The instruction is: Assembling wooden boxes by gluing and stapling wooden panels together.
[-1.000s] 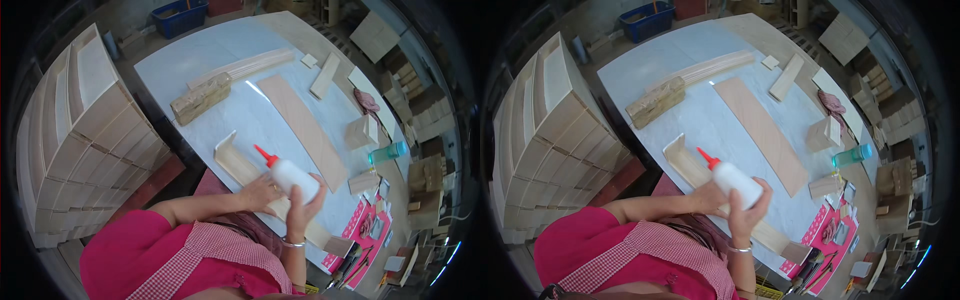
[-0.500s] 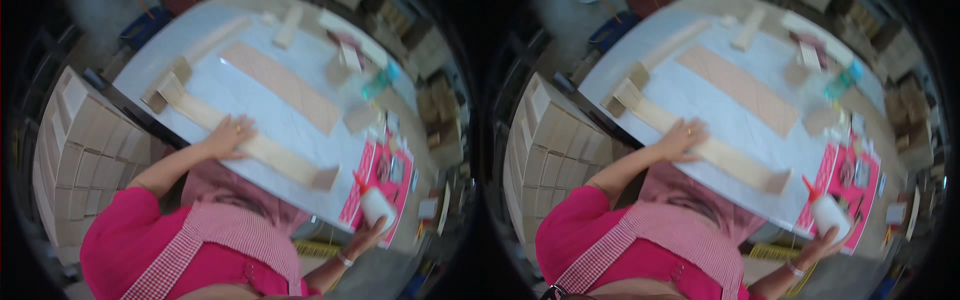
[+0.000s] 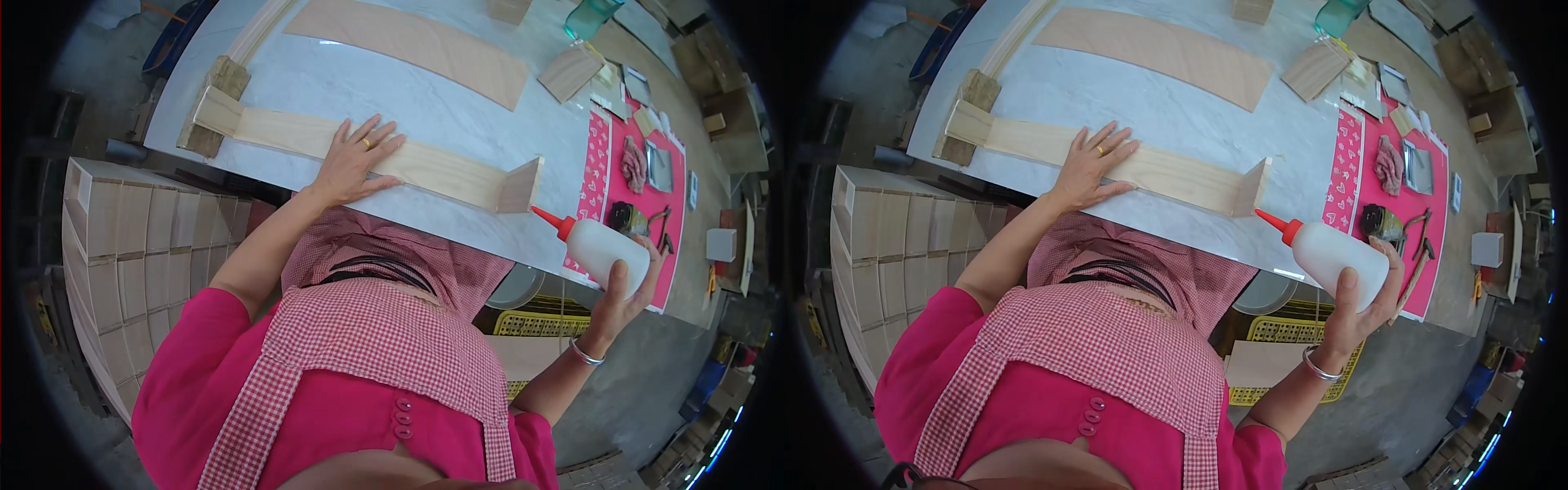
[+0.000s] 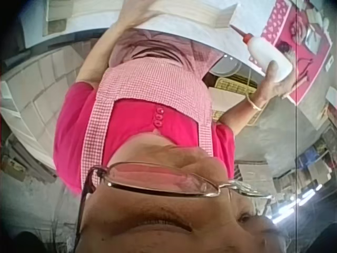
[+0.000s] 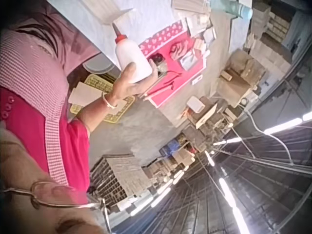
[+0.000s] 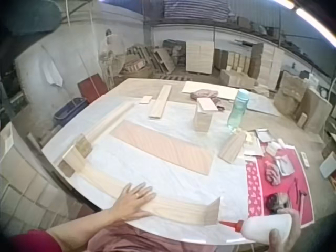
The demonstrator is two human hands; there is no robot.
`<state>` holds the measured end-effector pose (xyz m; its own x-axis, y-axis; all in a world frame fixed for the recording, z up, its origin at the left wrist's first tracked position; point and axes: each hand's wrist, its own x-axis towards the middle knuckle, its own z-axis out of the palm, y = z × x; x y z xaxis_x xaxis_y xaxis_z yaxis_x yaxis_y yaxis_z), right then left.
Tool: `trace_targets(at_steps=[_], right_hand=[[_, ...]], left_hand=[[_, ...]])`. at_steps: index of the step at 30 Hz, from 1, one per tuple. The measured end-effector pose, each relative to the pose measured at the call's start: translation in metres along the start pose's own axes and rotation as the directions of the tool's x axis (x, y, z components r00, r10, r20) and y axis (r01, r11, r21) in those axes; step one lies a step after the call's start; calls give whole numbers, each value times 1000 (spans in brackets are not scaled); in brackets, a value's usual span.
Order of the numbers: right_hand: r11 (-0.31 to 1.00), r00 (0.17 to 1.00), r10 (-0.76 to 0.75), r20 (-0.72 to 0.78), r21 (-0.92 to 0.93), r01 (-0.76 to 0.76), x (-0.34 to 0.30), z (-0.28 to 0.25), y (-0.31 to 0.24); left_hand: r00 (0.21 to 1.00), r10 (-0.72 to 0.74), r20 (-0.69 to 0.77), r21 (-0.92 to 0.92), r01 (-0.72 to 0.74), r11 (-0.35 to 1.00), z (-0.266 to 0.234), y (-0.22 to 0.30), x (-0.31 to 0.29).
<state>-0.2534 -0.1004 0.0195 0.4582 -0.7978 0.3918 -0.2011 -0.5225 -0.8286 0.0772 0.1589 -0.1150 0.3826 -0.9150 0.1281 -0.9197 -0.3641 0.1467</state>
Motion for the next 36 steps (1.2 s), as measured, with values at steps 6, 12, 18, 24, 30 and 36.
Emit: trace_targets(at_steps=[6, 12, 18, 24, 30, 36], right_hand=[[998, 996, -58, 61, -2, 58, 12, 10, -5], [987, 988, -156, 5, -45, 156, 31, 31, 2], [991, 991, -134, -26, -24, 133, 34, 32, 4], [992, 991, -115, 75, -44, 119, 16, 8, -6], [975, 989, 54, -139, 220, -22, 9, 9, 5], [991, 935, 103, -341, 111, -68, 62, 54, 97]], left_hand=[[1000, -12, -5, -13, 12, 1000, -1, -1, -1], [1000, -10, -6, -16, 9, 1000, -3, 0, -1], [1000, -5, -5, -15, 5, 1000, -2, 1, -1], [1000, -9, -13, -21, 8, 1000, -3, -1, -1], [1000, 18, -24, -55, -20, 998, -4, -3, 6], [1000, 0, 19, -43, 0, 999, -8, 2, -12]])
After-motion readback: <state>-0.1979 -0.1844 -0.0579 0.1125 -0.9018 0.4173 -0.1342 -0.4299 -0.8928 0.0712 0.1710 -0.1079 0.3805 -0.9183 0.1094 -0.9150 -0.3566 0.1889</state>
